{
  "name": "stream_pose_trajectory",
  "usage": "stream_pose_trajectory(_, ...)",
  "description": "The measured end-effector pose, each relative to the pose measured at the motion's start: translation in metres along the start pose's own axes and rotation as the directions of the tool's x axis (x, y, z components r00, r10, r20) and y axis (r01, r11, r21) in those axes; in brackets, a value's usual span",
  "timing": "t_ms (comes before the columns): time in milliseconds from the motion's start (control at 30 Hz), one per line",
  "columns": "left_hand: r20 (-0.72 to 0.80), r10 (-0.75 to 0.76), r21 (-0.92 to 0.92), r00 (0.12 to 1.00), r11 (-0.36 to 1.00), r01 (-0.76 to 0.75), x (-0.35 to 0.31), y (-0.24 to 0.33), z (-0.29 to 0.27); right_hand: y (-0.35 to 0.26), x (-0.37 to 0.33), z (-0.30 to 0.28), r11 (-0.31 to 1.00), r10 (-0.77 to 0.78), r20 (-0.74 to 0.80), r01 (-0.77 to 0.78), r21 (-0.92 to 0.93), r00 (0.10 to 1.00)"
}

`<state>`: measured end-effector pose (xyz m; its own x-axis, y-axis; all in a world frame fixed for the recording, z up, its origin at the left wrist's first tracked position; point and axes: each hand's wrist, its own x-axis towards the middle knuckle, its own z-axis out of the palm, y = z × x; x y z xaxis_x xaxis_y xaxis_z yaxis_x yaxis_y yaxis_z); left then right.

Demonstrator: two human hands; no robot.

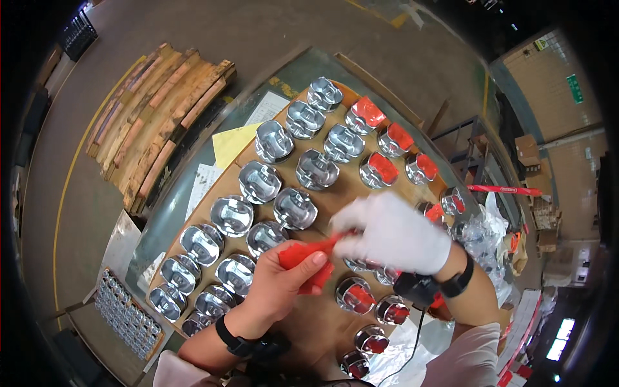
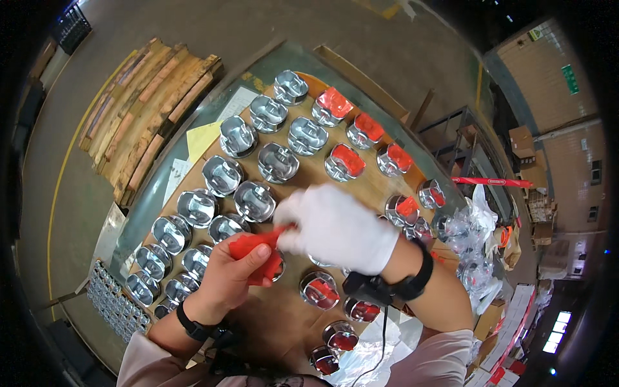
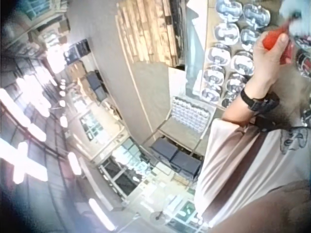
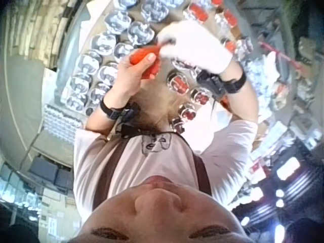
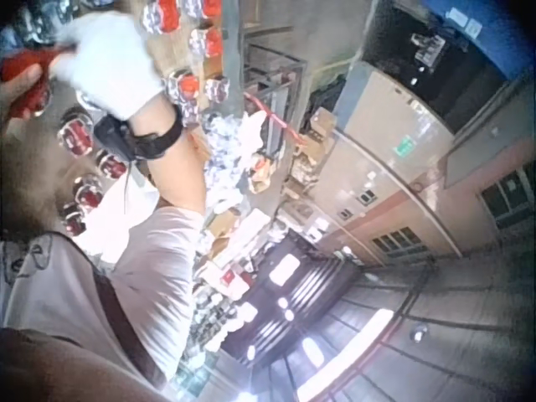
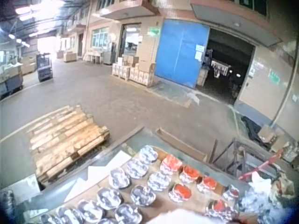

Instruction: The person places red foam inserts into silver metal housings arranged on a table. They then pick up the assembled units and place them into clear plastic bags. The person handles the items one by one, ensuring each unit is individually packaged.

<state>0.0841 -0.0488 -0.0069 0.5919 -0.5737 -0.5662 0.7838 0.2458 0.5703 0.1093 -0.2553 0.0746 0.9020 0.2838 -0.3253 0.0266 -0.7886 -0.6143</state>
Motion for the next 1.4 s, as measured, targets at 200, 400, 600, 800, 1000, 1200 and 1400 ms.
stream_pose_trajectory(200, 0.02, 0.038, -0.192, 0.999, 0.981, -0.033, -0.006, 0.003, -0.004, 0.079, 0.071, -0.026, 0.955, 0.183, -0.55, -0.279, -0.096, 0.815)
stream_pose_trajectory(400, 0.022, 0.079, -0.158, 0.997, 0.985, -0.075, -0.008, 0.003, -0.006, 0.061, 0.068, 0.008, 0.875, 0.029, -0.685, -0.35, -0.335, 0.728)
stream_pose_trajectory(600, 0.011, 0.113, 0.007, 0.994, 0.994, -0.113, -0.007, -0.001, -0.011, -0.025, 0.01, 0.007, 0.986, 0.02, 0.076, -0.032, 0.165, 0.997)
stream_pose_trajectory(800, -0.045, 0.175, -0.043, 0.984, 0.983, -0.177, -0.009, 0.002, -0.013, -0.019, 0.027, -0.014, 0.974, 0.035, 0.135, -0.064, 0.219, 0.99)
stream_pose_trajectory(1000, -0.127, 0.151, -0.055, 0.98, 0.986, -0.159, -0.009, 0.007, -0.025, 0.061, 0.135, -0.074, 0.885, 0.157, -0.599, -0.381, -0.268, 0.785)
stream_pose_trajectory(1200, -0.144, 0.137, -0.055, 0.98, 0.988, -0.146, -0.012, 0.008, -0.031, 0.094, 0.188, -0.047, 0.839, 0.181, -0.668, -0.468, -0.278, 0.722)
stream_pose_trajectory(1400, -0.151, 0.147, -0.185, 0.978, 0.967, -0.174, -0.017, 0.008, -0.026, 0.008, 0.079, 0.006, 0.946, -0.253, -0.076, 0.263, 0.191, 0.964)
